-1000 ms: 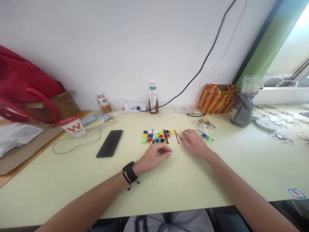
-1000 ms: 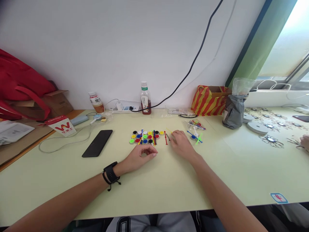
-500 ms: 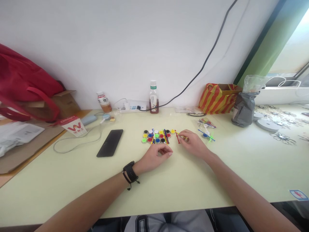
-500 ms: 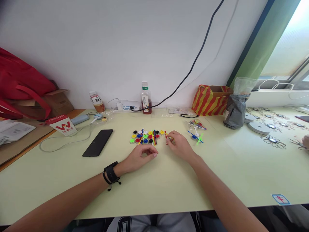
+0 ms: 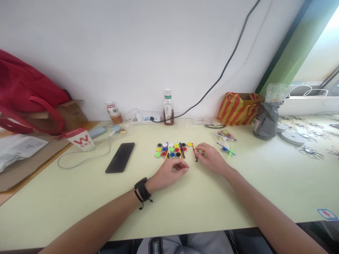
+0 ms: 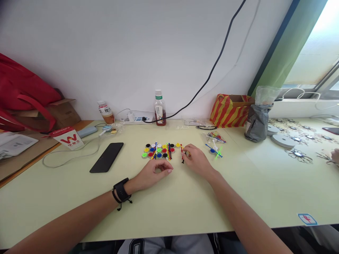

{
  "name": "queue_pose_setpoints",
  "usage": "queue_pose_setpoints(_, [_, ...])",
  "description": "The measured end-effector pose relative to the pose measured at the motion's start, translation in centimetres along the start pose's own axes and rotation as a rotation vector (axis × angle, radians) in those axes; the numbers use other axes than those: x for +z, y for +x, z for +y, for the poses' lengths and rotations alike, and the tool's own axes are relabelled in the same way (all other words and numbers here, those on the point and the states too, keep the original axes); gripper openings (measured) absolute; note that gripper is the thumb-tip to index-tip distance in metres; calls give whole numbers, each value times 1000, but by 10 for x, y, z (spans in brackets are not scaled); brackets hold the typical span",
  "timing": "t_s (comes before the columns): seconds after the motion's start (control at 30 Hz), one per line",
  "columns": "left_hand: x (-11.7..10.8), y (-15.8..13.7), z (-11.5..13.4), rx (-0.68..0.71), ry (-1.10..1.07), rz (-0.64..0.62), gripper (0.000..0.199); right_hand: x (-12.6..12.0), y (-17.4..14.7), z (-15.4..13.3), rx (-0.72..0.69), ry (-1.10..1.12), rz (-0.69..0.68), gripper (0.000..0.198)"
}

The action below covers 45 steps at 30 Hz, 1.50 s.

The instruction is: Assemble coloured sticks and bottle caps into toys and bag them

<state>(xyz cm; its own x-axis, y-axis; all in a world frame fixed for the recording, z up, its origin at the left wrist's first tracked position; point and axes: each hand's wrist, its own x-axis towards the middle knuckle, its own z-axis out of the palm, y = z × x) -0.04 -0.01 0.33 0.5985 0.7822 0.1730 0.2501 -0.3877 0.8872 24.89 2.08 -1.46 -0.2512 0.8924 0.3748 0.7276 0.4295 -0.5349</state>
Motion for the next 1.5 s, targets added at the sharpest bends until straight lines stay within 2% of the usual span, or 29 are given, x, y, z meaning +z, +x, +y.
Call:
queue_pose_setpoints(0.43, [1, 0, -4, 8, 17, -2, 20, 1, 2, 0, 7, 11, 17, 20])
queue_pose_setpoints(0.67, [2, -2, -1, 51, 61, 14, 16, -4, 1, 2, 75, -60, 144, 43])
queue_pose_setpoints(0.73, [3, -3, -3, 81, 84, 21, 16, -6, 0, -2, 87, -28, 114, 48])
queue_pose_setpoints(0.8, [3, -5, -5, 95, 111, 21, 23, -7, -2, -8, 73, 69, 23, 51])
queue_pose_setpoints(0.9, [5, -8, -7, 70, 180, 8, 45, -9, -3, -18, 57, 244, -71, 50])
queue_pose_setpoints(1.0, [6, -11, -5, 48, 248, -4, 58, -11, -2, -21, 96, 287, -1, 49])
queue_pose_setpoints(1.13, [6, -13, 1, 102, 254, -49, 60, -10, 0, -16, 85, 193, 133, 45])
queue_pose_setpoints(1.27, [6, -13, 3, 162, 298, -90, 61, -3, 1, -15, 5, 195, 90, 34])
queue_pose_setpoints(1.5, [6, -12, -1, 190, 344, -119, 49, 5, 0, -15, 4, 196, 53, 24])
